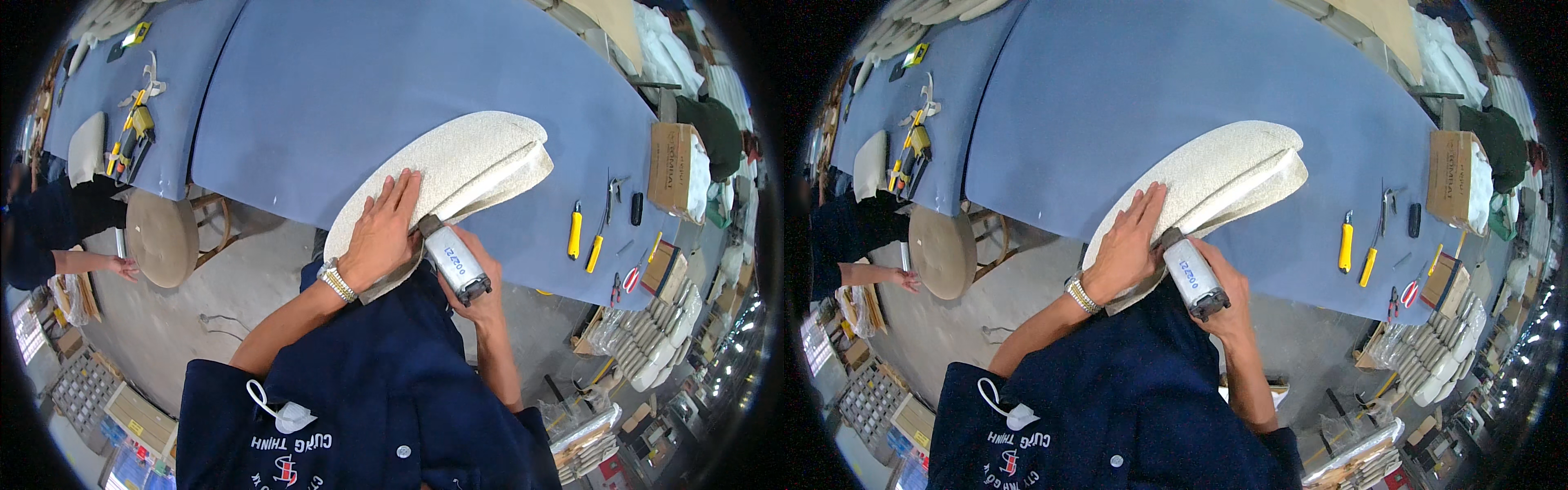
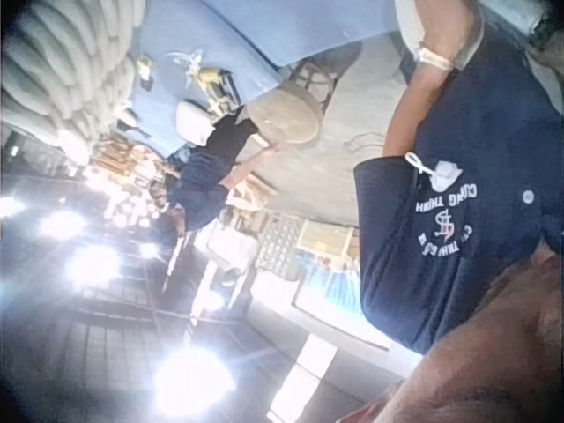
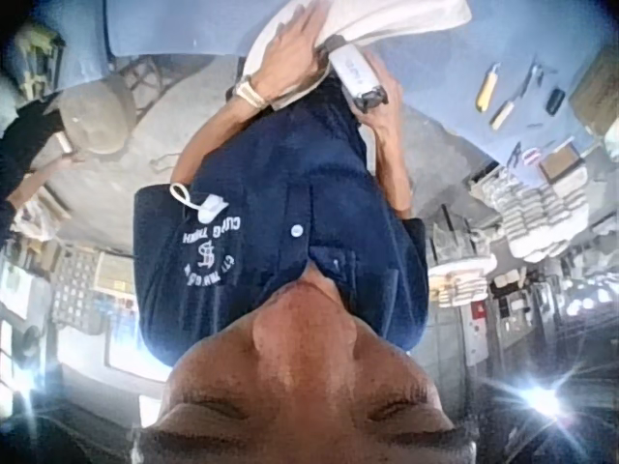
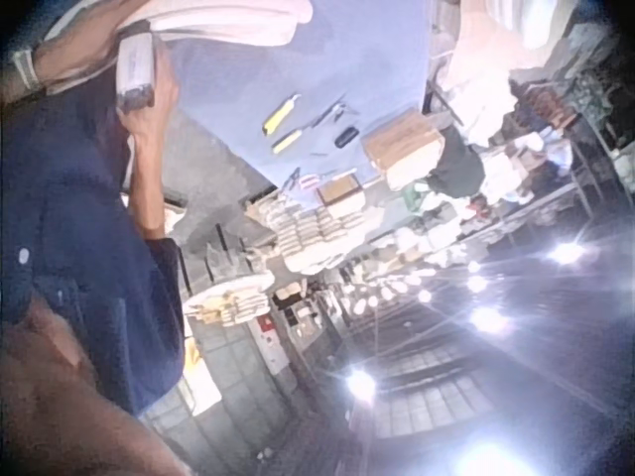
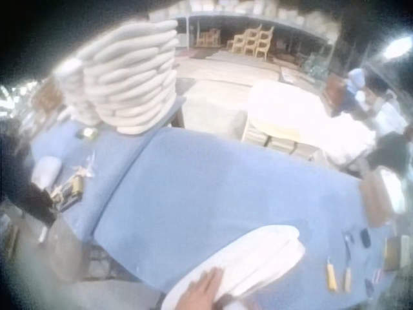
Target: The person assembles a cushion by stapling fabric to a foam insert, trimming excess fabric, and folding the edges. They repeat this process for multiple cushions, stacking the finished ones on the table.
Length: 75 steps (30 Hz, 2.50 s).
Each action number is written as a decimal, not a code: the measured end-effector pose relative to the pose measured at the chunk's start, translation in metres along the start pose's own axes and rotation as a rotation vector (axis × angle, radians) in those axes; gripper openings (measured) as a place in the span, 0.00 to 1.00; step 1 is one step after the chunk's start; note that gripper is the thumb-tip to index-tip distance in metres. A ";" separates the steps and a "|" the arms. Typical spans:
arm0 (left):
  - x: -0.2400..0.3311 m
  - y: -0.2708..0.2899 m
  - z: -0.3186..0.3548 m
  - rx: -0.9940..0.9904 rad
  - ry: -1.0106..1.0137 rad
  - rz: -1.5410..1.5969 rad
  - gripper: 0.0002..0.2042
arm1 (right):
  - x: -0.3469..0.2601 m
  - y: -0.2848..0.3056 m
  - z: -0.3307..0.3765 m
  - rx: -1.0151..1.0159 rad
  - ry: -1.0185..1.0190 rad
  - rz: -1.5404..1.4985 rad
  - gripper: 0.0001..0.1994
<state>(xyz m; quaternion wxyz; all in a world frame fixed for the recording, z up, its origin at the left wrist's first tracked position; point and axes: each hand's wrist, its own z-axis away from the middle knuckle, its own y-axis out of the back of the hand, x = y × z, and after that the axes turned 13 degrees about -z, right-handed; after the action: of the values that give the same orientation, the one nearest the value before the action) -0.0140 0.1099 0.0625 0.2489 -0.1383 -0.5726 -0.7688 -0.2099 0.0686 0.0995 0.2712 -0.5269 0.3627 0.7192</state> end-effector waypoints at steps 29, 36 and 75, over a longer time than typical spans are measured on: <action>0.038 0.240 0.094 0.307 -0.682 -0.021 0.26 | 0.006 -0.007 0.016 0.007 0.145 0.004 0.31; 0.064 0.233 0.126 0.314 -0.988 -0.338 0.17 | 0.022 -0.007 0.016 -0.030 0.083 -0.016 0.32; -0.019 0.000 0.040 -0.101 0.063 0.064 0.50 | 0.007 -0.015 0.019 -0.076 0.066 0.016 0.31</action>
<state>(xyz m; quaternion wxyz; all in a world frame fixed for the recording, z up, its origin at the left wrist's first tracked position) -0.0010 0.1520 0.0656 0.2836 -0.1447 -0.5201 -0.7925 -0.2112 0.0933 0.0929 0.2329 -0.5572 0.3483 0.7169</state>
